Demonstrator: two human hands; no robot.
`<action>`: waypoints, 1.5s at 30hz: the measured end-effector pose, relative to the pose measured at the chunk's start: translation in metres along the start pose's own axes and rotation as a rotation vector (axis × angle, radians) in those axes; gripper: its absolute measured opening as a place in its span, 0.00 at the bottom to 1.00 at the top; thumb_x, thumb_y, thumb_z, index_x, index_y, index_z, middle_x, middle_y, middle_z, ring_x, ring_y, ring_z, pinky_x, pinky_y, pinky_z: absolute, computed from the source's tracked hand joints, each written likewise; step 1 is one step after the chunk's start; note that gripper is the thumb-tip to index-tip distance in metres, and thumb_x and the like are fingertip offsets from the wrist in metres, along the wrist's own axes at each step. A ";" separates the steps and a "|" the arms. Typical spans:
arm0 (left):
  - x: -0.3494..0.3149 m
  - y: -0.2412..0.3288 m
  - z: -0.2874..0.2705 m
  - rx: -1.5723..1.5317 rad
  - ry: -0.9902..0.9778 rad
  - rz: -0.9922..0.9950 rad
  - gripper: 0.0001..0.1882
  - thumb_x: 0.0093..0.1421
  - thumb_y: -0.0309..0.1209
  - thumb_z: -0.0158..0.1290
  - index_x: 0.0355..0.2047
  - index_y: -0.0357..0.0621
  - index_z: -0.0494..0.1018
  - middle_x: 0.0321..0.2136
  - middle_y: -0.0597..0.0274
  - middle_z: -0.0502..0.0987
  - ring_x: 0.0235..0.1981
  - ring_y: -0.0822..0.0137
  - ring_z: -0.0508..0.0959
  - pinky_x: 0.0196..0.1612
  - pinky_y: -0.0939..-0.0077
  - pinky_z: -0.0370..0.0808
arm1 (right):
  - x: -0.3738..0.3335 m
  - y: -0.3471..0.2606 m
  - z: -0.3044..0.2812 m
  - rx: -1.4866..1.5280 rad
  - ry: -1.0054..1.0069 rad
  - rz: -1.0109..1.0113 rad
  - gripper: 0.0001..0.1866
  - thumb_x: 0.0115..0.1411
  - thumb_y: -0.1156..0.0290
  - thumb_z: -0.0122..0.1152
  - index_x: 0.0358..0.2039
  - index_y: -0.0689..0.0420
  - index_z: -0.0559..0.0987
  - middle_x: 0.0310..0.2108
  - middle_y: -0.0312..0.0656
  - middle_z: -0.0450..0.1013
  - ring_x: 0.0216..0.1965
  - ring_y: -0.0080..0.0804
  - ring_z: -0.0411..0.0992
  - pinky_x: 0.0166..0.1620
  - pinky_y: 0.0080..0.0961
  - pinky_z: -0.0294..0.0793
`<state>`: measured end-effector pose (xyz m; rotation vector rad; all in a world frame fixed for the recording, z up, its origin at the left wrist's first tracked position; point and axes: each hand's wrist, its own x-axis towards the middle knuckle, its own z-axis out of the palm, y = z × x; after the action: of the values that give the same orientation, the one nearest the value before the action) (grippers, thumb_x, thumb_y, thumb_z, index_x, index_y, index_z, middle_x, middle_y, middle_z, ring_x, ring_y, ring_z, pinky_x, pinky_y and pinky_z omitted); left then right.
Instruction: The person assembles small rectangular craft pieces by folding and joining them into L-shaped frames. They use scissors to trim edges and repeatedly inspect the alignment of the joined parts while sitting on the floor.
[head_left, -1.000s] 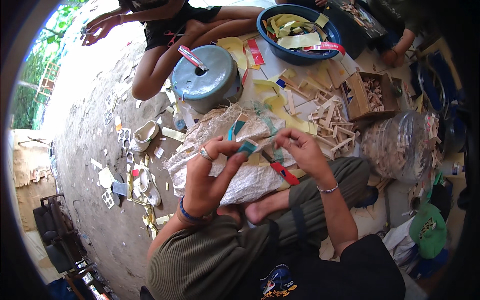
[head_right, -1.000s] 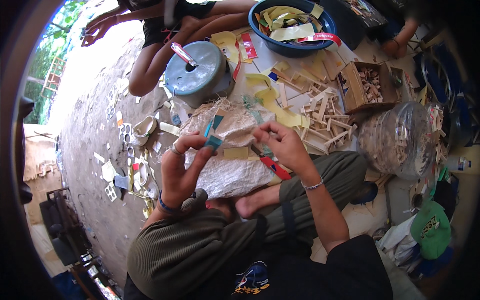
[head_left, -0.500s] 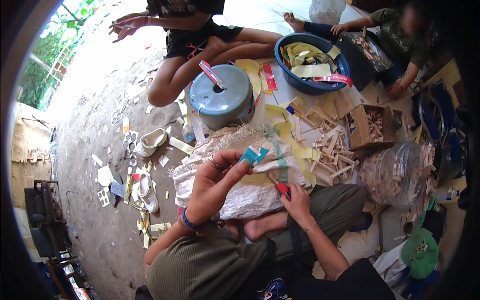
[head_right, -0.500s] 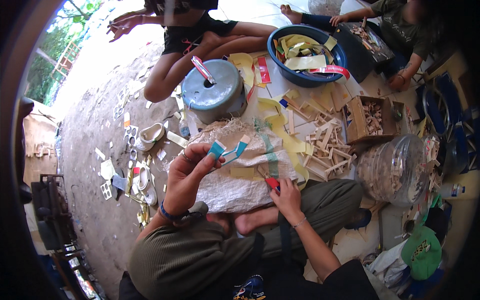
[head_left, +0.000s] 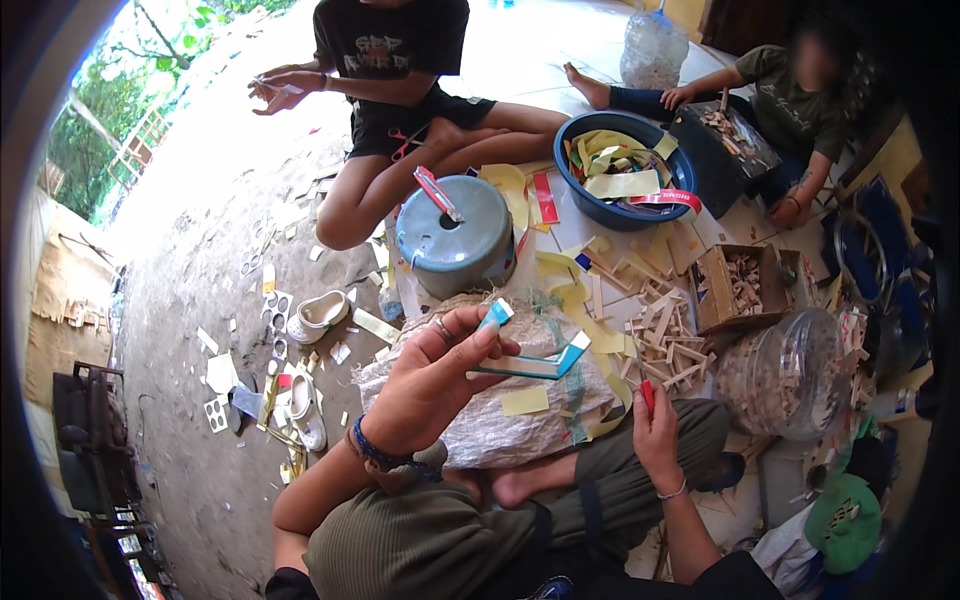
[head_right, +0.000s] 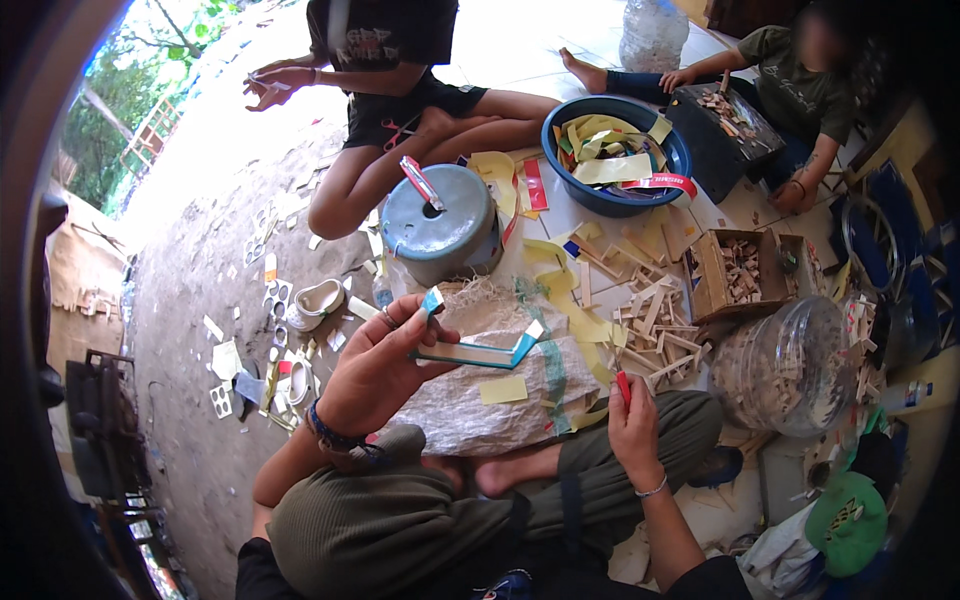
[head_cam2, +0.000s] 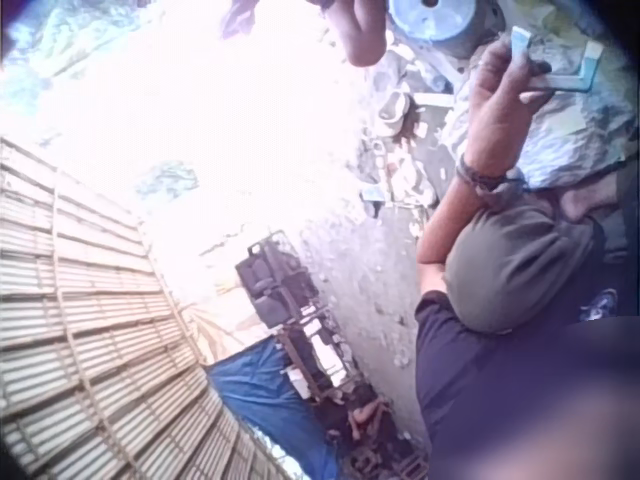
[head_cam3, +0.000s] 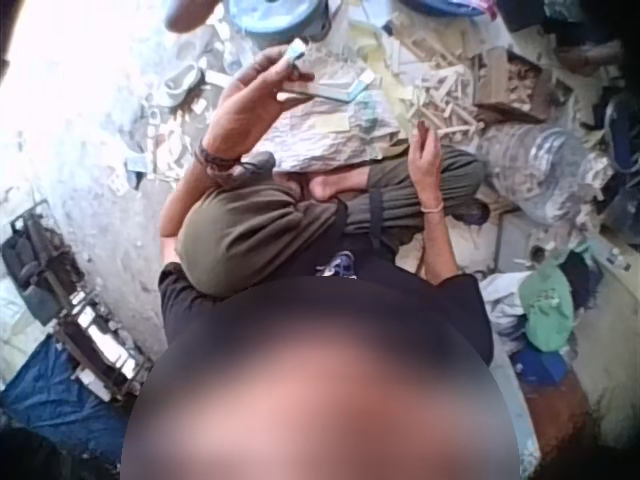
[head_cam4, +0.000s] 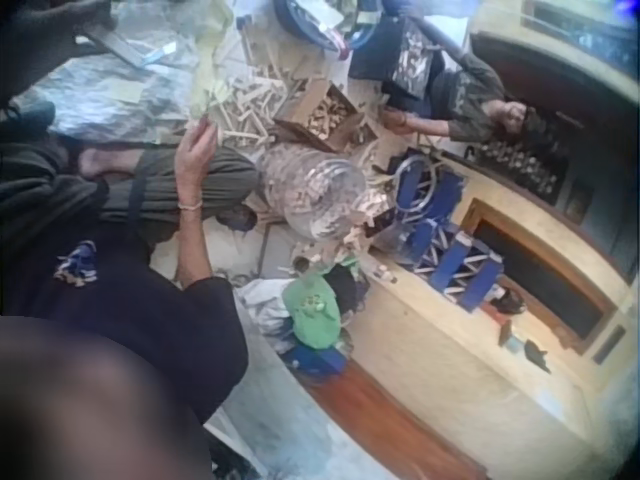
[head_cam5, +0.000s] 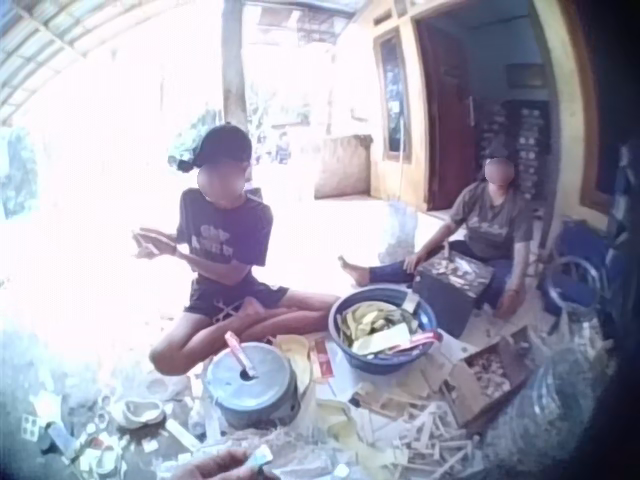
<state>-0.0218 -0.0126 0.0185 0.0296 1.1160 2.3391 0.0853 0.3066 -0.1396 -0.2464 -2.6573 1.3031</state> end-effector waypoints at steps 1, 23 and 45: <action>0.000 0.001 0.001 -0.006 -0.002 -0.027 0.14 0.75 0.34 0.53 0.57 0.43 0.72 0.43 0.63 0.78 0.54 0.64 0.79 0.60 0.53 0.76 | 0.002 -0.004 0.000 0.006 -0.009 0.009 0.13 0.72 0.67 0.55 0.48 0.65 0.75 0.39 0.59 0.76 0.41 0.62 0.75 0.43 0.48 0.74; -0.017 -0.022 -0.032 0.126 0.166 -0.111 0.07 0.77 0.33 0.47 0.52 0.51 0.71 0.50 0.67 0.76 0.60 0.66 0.75 0.65 0.43 0.70 | -0.073 0.041 0.099 0.042 -0.356 0.015 0.17 0.72 0.60 0.54 0.52 0.59 0.71 0.45 0.57 0.73 0.43 0.62 0.75 0.46 0.53 0.76; 0.005 -0.038 -0.023 0.333 0.240 0.010 0.10 0.75 0.41 0.53 0.53 0.57 0.72 0.44 0.71 0.78 0.52 0.66 0.77 0.56 0.52 0.74 | -0.058 0.041 0.113 0.072 -0.347 0.003 0.34 0.69 0.59 0.56 0.72 0.55 0.62 0.57 0.55 0.70 0.55 0.54 0.72 0.59 0.48 0.68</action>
<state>-0.0135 -0.0070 -0.0250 -0.1272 1.6166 2.1817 0.1194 0.2318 -0.2455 -0.0139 -2.8782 1.5643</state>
